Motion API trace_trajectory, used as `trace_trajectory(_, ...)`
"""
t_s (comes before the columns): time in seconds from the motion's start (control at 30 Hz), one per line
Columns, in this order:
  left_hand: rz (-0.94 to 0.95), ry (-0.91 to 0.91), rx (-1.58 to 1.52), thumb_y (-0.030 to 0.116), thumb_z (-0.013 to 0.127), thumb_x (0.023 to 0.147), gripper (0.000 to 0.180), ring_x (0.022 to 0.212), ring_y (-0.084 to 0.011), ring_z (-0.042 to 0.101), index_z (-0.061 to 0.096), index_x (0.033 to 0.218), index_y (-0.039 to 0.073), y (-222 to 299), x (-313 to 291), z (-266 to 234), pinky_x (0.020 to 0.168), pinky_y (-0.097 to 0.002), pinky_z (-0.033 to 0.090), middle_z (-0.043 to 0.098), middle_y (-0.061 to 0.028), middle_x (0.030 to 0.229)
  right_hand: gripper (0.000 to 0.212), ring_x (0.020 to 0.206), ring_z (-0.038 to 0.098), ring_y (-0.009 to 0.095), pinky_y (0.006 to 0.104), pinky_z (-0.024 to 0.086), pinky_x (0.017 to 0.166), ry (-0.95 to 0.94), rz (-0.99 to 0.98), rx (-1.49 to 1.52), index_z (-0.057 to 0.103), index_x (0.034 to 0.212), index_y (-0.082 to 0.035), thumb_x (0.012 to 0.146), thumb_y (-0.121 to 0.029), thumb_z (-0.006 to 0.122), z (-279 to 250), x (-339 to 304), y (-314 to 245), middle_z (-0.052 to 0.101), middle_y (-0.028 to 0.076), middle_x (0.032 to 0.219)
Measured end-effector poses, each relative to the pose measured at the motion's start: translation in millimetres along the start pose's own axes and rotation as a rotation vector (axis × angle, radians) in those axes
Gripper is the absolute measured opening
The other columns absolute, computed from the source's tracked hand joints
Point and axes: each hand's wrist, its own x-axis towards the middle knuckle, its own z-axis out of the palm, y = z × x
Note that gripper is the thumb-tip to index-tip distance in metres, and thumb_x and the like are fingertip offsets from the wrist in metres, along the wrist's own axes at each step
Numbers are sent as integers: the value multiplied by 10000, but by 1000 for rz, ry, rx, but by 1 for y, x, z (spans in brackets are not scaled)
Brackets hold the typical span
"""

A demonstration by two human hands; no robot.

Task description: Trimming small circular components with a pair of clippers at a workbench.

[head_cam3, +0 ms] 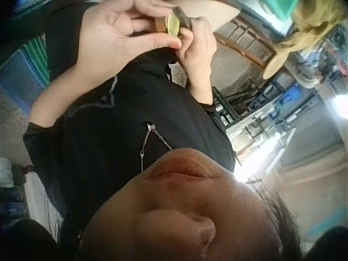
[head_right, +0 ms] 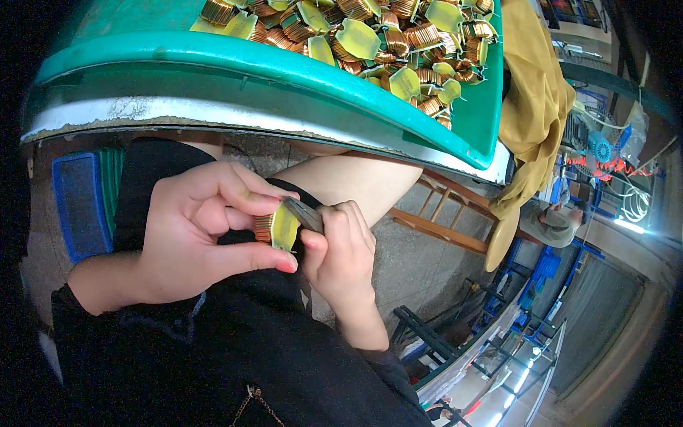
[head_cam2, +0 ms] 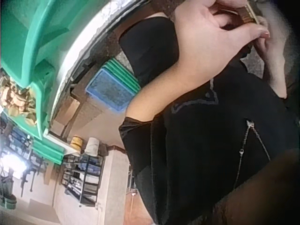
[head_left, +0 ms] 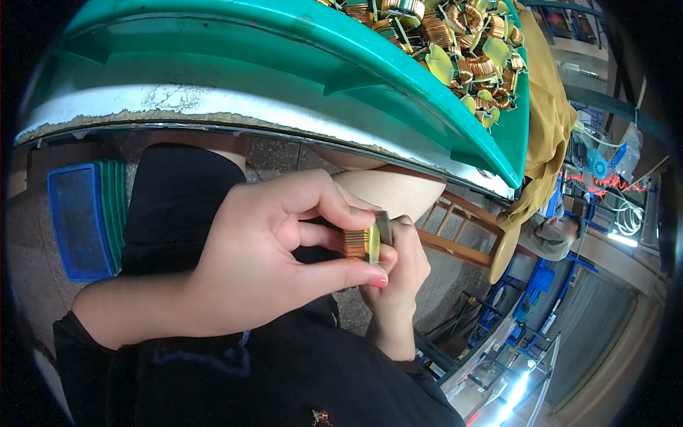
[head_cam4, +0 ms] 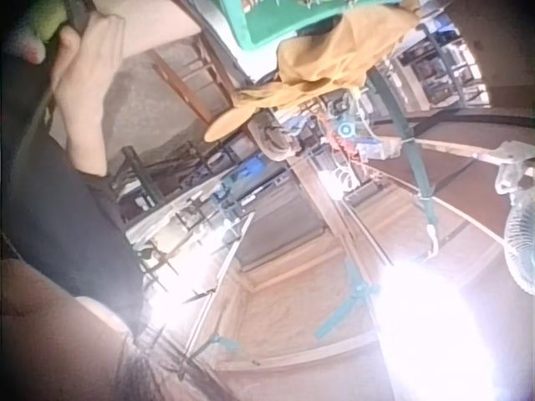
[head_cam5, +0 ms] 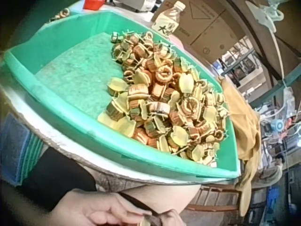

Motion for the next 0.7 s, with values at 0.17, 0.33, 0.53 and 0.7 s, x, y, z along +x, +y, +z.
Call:
trace_trajectory(0.17, -6, -13, -24, -167, 744, 593, 464, 1016, -265, 576, 488, 945, -7, -3, 1, -1, 809, -332, 554, 540, -178, 1071, 328, 661, 469, 245, 310, 410, 624, -7, 51, 272, 521, 906, 27, 923, -294, 461, -12, -2, 3, 501, 126, 782)
trace_trajectory(0.33, 59, -31, -35, -169, 759, 564, 513, 999, -254, 580, 483, 960, 4, -5, 1, -4, 794, -322, 557, 535, -166, 1063, 332, 691, 470, 244, 300, 404, 652, -116, -32, 245, 525, 926, 32, 934, -289, 441, -19, -2, 0, 503, 131, 806)
trace_trajectory(0.53, 109, -12, -1, -164, 774, 543, 548, 985, -239, 582, 481, 969, 19, -6, -1, -6, 801, -316, 550, 532, -138, 1032, 331, 702, 465, 247, 302, 400, 657, -210, -22, 217, 524, 931, 30, 939, -288, 435, -18, -2, -4, 506, 135, 826)
trace_trajectory(0.7, 80, 4, -5, -158, 779, 540, 553, 986, -233, 582, 482, 969, 24, -3, -3, -6, 817, -317, 542, 529, -121, 1014, 323, 700, 462, 251, 309, 402, 658, -232, -19, 282, 523, 932, 30, 936, -283, 444, -17, -2, -5, 506, 139, 831)
